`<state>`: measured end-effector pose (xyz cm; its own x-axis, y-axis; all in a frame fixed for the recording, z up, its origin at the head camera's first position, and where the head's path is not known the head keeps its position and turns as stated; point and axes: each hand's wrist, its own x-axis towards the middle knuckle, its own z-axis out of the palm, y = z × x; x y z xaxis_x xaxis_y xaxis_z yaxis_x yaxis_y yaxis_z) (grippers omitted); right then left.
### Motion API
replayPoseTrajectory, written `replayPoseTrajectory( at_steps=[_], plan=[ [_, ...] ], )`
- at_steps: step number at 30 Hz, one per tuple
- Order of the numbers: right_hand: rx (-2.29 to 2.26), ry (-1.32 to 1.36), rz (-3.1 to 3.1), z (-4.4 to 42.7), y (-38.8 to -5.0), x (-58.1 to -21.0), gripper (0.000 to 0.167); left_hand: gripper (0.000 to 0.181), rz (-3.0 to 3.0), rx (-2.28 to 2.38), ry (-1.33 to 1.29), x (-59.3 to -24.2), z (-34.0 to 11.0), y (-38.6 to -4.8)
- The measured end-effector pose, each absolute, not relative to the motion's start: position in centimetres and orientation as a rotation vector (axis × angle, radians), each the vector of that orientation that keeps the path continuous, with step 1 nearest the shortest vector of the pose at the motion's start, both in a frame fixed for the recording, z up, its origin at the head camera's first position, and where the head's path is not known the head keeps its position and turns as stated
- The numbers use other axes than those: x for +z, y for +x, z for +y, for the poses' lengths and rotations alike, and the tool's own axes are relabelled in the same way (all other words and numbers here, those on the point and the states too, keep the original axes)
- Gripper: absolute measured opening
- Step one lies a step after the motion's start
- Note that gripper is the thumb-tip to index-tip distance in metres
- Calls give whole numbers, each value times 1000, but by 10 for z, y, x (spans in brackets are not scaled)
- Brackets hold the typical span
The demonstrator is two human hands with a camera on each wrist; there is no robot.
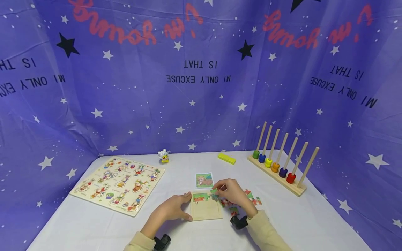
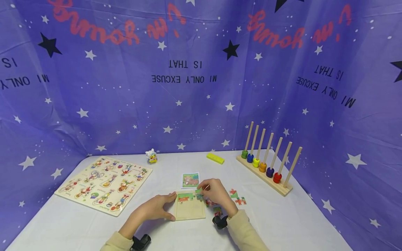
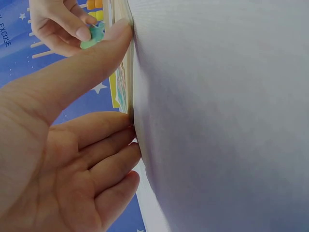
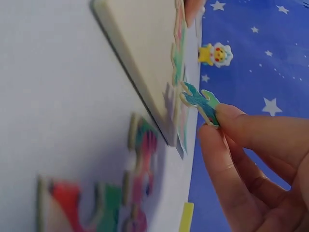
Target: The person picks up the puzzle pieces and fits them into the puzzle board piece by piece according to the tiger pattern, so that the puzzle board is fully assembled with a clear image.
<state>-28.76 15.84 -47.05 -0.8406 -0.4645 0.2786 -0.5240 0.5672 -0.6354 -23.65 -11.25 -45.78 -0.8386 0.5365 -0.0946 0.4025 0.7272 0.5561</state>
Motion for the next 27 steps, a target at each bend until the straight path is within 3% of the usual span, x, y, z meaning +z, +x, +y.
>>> replayPoseTrajectory(
  at_steps=[27],
  plan=[
    [1123, 772, -2812, 144, -288, -478, 9, 87, 2681, 790, 746, -461, -113, -239]
  ],
)
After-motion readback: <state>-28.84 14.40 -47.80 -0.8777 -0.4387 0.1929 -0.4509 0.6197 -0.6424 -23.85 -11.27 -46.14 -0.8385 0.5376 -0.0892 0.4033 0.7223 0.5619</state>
